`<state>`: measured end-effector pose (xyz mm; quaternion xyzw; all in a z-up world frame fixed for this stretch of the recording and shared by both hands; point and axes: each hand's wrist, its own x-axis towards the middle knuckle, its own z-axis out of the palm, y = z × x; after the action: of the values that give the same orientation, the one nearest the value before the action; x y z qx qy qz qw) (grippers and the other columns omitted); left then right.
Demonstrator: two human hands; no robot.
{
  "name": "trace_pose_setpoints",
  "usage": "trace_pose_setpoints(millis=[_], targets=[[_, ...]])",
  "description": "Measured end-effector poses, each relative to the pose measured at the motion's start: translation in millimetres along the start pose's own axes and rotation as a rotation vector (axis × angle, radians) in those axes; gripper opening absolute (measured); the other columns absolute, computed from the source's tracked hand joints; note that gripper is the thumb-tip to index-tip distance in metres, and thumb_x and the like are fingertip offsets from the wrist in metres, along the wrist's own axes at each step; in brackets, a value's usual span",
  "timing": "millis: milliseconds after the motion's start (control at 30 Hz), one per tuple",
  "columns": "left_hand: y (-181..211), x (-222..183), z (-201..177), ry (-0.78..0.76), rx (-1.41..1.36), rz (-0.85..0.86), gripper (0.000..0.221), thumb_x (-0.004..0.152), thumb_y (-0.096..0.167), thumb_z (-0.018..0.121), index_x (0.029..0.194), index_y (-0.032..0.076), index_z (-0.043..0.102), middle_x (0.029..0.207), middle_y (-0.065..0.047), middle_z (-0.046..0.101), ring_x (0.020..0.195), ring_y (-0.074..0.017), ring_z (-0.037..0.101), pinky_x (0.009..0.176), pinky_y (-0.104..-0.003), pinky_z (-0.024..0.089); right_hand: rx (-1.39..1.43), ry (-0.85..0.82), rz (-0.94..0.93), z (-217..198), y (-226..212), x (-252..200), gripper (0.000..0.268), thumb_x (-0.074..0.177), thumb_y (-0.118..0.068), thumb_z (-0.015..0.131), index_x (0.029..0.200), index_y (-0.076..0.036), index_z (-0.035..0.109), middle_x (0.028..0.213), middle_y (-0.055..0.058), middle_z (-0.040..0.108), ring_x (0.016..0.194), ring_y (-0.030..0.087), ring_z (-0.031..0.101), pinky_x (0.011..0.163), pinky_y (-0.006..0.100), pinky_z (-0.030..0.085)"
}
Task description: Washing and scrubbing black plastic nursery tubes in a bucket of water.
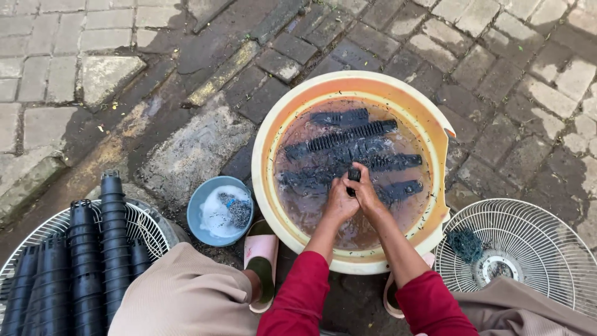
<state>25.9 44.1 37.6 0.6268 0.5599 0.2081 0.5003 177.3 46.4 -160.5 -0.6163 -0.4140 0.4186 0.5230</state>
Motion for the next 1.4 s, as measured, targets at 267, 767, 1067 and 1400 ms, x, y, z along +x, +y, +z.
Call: trace_pose_setpoints(millis=[267, 767, 1067, 1400], targets=[[-12.9, 14.9, -39.5, 0.073, 0.755, -0.012, 0.066, 0.078, 0.019, 0.081, 0.137, 0.01, 0.052, 0.142, -0.01, 0.049, 0.139, -0.0299, 0.043, 0.116, -0.063, 0.027, 0.342, 0.039, 0.794, 7.9, -85.9, -28.8, 0.033, 0.083, -0.02, 0.069, 0.115, -0.016, 0.062, 0.091, 0.008, 0.067, 0.079, 0.031, 0.063, 0.07, 0.053, 0.052], [-89.8, 65.7, -44.3, -0.2, 0.762, -0.094, 0.067, 0.081, 0.033, 0.077, 0.139, 0.007, 0.057, 0.128, -0.023, 0.068, 0.126, -0.0389, 0.06, 0.114, -0.054, 0.037, 0.482, 0.301, 0.739, -30.2, 1.4, 4.9, 0.026, 0.077, -0.029, 0.075, 0.097, -0.017, 0.063, 0.086, 0.005, 0.066, 0.077, 0.026, 0.062, 0.062, 0.044, 0.052], [-55.4, 44.4, -63.7, -0.614, 0.213, -0.295, 0.101, 0.055, 0.066, 0.084, 0.128, -0.003, 0.074, 0.116, -0.015, 0.074, 0.108, -0.0282, 0.07, 0.095, -0.038, 0.052, 0.843, 0.4, 0.714, -27.9, -137.7, -20.4, 0.025, 0.08, -0.036, 0.064, 0.092, -0.014, 0.065, 0.089, 0.008, 0.071, 0.084, 0.031, 0.067, 0.078, 0.053, 0.056], [-59.3, 29.8, -13.2, -0.51, -0.295, -0.136, 0.079, 0.064, 0.04, 0.094, 0.133, 0.013, 0.064, 0.114, -0.002, 0.073, 0.103, -0.0146, 0.066, 0.094, -0.032, 0.052, 0.986, 0.29, 0.543, -27.5, -104.3, -19.3, 0.035, 0.098, -0.046, 0.056, 0.105, -0.012, 0.061, 0.093, 0.011, 0.072, 0.092, 0.033, 0.068, 0.08, 0.049, 0.056]])
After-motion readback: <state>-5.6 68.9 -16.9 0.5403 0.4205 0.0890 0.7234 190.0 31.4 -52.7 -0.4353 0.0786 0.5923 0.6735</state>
